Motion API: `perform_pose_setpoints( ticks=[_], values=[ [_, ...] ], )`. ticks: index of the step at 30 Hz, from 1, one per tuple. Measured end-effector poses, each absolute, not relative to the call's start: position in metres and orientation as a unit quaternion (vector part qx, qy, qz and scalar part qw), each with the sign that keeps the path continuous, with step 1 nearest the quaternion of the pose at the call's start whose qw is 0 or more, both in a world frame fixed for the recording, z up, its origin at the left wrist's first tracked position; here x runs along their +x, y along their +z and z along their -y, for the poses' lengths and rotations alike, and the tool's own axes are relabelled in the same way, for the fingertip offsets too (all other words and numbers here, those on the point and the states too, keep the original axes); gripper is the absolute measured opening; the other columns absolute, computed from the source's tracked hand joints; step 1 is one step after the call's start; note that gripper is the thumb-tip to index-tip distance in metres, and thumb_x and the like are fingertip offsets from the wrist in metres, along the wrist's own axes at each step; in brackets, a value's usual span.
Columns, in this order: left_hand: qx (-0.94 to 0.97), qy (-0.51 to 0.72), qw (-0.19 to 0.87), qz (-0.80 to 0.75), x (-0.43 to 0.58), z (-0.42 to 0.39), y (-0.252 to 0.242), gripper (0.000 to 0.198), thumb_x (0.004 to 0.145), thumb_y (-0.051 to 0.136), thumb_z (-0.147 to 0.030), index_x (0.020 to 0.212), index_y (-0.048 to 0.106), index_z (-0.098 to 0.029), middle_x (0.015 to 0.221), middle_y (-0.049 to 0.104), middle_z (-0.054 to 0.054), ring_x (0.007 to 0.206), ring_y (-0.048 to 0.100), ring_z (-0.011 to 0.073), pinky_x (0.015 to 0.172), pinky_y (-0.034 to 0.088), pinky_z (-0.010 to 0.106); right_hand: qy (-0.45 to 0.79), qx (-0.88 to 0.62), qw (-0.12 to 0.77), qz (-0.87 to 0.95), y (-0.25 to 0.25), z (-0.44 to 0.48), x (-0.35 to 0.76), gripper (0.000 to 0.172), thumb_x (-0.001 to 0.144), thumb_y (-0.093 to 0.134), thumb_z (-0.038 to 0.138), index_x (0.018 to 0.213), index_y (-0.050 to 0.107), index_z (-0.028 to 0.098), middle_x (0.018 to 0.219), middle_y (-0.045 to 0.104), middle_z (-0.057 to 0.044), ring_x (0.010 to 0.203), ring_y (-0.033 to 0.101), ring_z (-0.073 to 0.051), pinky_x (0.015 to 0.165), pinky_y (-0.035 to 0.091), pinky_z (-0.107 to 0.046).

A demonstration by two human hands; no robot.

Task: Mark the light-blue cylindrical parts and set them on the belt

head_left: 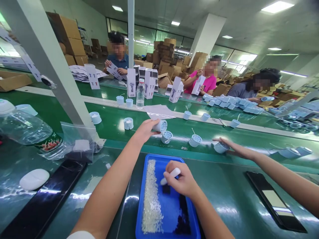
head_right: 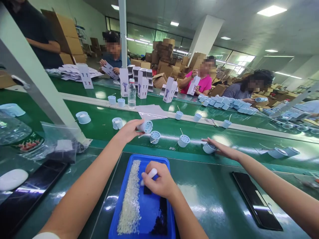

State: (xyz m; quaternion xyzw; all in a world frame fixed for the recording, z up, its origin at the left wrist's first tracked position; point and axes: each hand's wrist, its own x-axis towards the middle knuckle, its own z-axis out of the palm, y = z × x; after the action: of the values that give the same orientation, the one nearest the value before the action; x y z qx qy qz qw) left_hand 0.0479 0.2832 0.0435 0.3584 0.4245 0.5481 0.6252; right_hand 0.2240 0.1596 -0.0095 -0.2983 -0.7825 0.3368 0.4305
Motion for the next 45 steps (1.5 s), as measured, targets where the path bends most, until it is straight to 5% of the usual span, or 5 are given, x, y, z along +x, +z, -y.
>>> perform_pose_setpoints(
  ticks=[7, 23, 32, 38, 45],
  values=[
    [0.469, 0.457, 0.634, -0.412, 0.063, -0.266, 0.057, 0.028, 0.07, 0.072, -0.032, 0.073, 0.05, -0.015, 0.074, 0.056, 0.002, 0.069, 0.055, 0.0142, 0.064, 0.05, 0.031, 0.341, -0.399, 0.687, 0.503, -0.006, -0.174, 0.232, 0.016, 0.086, 0.061, 0.029, 0.099, 0.06, 0.02, 0.094, 0.069, -0.006, 0.084, 0.068, -0.02, 0.077, 0.055, -0.034],
    [0.534, 0.434, 0.585, -0.429, 0.081, -0.251, 0.07, 0.028, 0.07, 0.068, -0.034, 0.075, 0.046, -0.017, 0.072, 0.052, -0.002, 0.064, 0.051, 0.0117, 0.059, 0.043, 0.025, 0.385, -0.379, 0.691, 0.48, -0.011, -0.179, 0.236, 0.036, 0.091, 0.048, 0.048, 0.107, 0.06, 0.019, 0.088, 0.068, -0.006, 0.082, 0.065, -0.02, 0.074, 0.052, -0.034],
    [0.527, 0.601, 0.255, -0.544, 0.12, -0.231, 0.06, 0.043, 0.093, 0.036, -0.042, 0.056, 0.033, -0.02, 0.063, 0.043, 0.001, 0.071, 0.046, 0.0152, 0.07, 0.039, 0.027, 0.402, -0.459, 0.529, 0.59, -0.009, -0.167, 0.223, 0.043, 0.087, 0.049, 0.054, 0.095, 0.065, 0.015, 0.05, 0.033, 0.006, 0.044, 0.028, -0.01, 0.041, 0.023, -0.023],
    [0.614, 0.535, 0.326, -0.48, 0.122, -0.229, 0.06, 0.022, 0.09, 0.044, -0.039, 0.077, 0.039, -0.022, 0.08, 0.052, 0.002, 0.082, 0.049, 0.0166, 0.073, 0.041, 0.029, 0.446, -0.433, 0.594, 0.511, -0.011, -0.165, 0.22, 0.042, 0.089, 0.046, 0.054, 0.098, 0.06, 0.016, 0.052, 0.025, 0.008, 0.044, 0.021, -0.009, 0.039, 0.02, -0.022],
    [0.627, 0.524, 0.365, -0.445, 0.083, -0.252, 0.065, 0.051, 0.074, 0.063, -0.055, 0.105, 0.036, -0.025, 0.09, 0.055, -0.001, 0.072, 0.054, 0.0141, 0.065, 0.042, 0.025, 0.438, -0.479, 0.53, 0.546, -0.006, -0.174, 0.227, 0.047, 0.085, 0.049, 0.055, 0.107, 0.06, 0.015, 0.051, 0.031, 0.008, 0.044, 0.026, -0.01, 0.041, 0.021, -0.023]
  ],
)
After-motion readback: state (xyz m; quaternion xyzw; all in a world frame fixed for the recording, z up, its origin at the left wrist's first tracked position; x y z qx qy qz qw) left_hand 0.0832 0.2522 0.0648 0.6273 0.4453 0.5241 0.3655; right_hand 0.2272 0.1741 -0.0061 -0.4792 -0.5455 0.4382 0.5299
